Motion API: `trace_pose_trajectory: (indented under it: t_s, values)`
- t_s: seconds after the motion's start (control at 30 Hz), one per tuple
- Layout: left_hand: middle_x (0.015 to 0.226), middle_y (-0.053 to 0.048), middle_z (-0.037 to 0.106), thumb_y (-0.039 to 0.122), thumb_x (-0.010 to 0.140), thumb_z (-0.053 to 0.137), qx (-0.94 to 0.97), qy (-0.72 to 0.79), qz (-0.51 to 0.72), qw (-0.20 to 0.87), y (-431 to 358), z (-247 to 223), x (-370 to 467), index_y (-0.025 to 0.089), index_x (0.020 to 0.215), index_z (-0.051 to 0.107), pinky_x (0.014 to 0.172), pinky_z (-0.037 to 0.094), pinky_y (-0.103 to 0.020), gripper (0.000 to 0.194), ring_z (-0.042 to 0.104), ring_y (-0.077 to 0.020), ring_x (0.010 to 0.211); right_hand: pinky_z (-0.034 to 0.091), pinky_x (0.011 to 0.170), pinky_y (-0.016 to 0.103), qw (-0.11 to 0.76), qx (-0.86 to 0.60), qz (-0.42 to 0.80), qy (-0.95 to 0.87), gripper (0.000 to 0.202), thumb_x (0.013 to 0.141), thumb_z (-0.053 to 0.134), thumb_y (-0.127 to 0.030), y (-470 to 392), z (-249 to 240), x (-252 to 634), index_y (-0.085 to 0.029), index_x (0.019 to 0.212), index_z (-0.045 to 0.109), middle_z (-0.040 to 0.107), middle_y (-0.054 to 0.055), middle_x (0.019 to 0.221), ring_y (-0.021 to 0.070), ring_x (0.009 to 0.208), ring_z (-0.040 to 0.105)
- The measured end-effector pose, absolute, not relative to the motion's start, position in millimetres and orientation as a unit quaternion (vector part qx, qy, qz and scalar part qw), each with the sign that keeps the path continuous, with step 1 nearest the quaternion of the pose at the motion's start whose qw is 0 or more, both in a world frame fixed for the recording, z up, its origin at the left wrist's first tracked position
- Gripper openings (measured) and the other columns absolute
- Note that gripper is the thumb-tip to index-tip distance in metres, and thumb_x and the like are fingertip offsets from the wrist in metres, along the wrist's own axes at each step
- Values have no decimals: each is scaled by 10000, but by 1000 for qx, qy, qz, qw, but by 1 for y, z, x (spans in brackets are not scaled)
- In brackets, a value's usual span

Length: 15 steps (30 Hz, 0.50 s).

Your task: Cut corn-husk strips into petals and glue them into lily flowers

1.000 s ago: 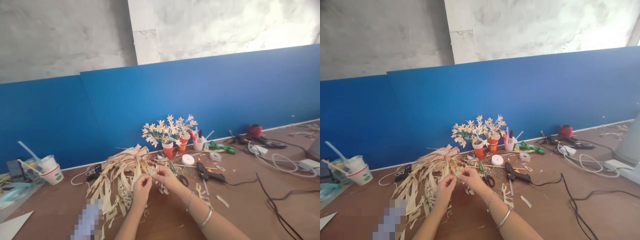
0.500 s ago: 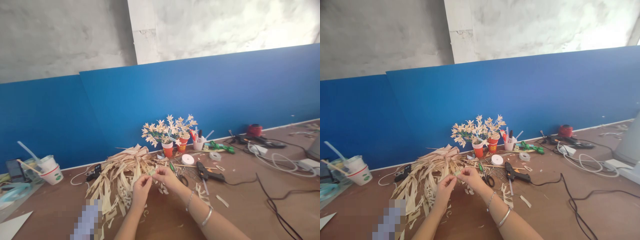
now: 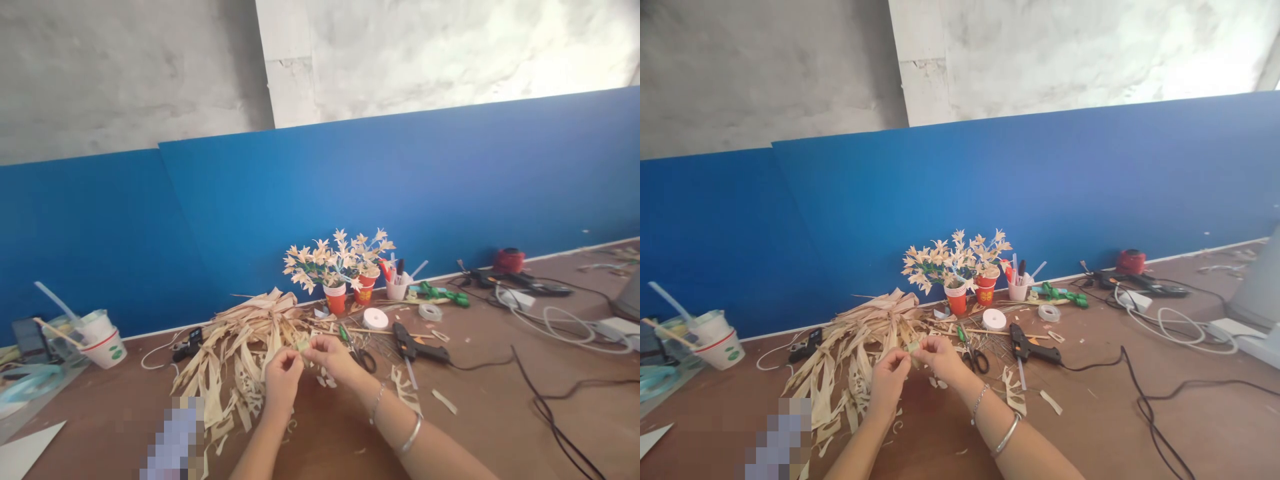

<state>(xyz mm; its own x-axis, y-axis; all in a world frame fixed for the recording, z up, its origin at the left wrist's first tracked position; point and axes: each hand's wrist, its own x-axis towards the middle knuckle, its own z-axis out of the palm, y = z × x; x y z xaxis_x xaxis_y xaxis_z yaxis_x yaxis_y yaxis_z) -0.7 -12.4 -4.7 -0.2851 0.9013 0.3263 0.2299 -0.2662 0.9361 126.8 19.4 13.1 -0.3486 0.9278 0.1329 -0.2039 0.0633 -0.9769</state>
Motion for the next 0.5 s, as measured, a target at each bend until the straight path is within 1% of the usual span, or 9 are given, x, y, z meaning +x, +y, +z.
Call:
trace_pose_trajectory:
  t_s: [0.13,0.2,0.23,0.3,0.4,0.43,0.5]
  values:
    - [455,64,434,260,613,546,398,590,634,303,-9,1,-19,174,593,587,467,299,-224,97,401,-108,451,283,481,207,542,-330,608,-477,354,571,754,-449,30,20,143,-147,606,572,472,-51,508,61,471,364]
    - [443,82,392,260,588,554,298,571,699,310,-5,6,-36,170,645,594,436,253,-211,113,354,-88,421,272,460,210,591,-345,588,-431,353,548,765,-441,40,23,158,-147,637,590,459,-53,503,61,454,347]
    - [469,78,420,260,576,564,255,530,743,321,-3,9,-44,168,651,580,438,263,-203,119,367,-79,433,274,452,214,620,-357,569,-406,363,529,768,-445,45,23,165,-151,648,592,472,-46,516,66,455,356]
    - [555,51,518,267,549,583,178,457,802,341,0,12,-56,174,623,522,457,315,-195,133,428,-71,469,267,442,217,647,-370,544,-386,371,556,728,-486,52,23,174,-166,667,580,466,-46,522,72,455,349]
    - [615,27,581,285,561,604,167,421,815,361,0,15,-60,170,625,507,428,312,-184,163,448,-61,462,261,435,218,645,-390,528,-391,341,603,691,-480,54,19,172,-168,664,569,434,-53,491,74,445,332]
    - [616,24,588,292,569,622,184,415,811,370,-1,16,-57,165,635,524,408,295,-179,173,443,-57,450,273,439,218,637,-396,528,-399,316,603,698,-449,51,17,167,-163,652,573,441,-51,486,75,445,343]
    - [628,17,605,303,582,678,244,397,791,396,-6,18,-49,151,682,576,368,254,-170,209,430,-47,426,331,471,223,601,-396,537,-440,247,594,712,-365,42,16,153,-152,620,589,501,-32,513,86,472,408]
